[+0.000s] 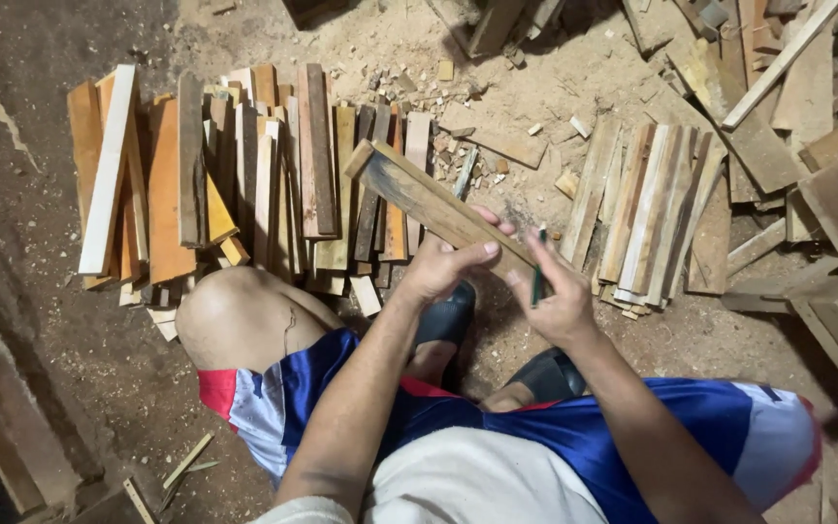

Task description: Marking and inspecting wooden strips with a pencil in a workshop environment.

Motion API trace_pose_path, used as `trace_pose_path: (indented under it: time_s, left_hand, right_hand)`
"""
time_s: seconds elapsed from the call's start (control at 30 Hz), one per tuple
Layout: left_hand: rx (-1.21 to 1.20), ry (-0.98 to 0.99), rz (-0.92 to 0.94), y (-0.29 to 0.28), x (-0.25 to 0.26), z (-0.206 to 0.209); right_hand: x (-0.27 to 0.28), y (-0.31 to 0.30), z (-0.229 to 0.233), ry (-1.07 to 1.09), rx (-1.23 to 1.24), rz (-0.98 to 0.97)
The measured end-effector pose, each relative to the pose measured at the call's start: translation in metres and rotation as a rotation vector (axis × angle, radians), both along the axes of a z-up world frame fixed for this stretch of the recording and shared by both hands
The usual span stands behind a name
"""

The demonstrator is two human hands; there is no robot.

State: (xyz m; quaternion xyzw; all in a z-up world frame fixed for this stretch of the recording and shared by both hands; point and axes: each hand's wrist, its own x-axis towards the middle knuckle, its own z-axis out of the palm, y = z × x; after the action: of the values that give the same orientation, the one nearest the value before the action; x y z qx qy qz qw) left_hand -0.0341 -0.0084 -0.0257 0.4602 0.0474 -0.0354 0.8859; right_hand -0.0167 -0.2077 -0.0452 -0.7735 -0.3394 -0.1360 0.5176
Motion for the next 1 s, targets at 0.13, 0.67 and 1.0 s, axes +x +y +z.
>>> trace_pose_path:
  time_s: [0.13,0.67,1.0]
  left_hand:
    - [0.167,-0.087,-0.082,-0.009,-0.004,-0.009]
    - [0.303,-0.101,-0.157,-0.008,-0.02,-0.005]
    - [0.284,-0.076,-0.266,-0.027,-0.025,-0.01]
  right_hand:
    - [-0.005,0.021,0.064,0.222,0.315,-0.114]
    - [-0.013,0.021,0.071,0.442,0.119,-0.129]
    - [0.007,0.066,0.109,0.419,0.288,-0.095]
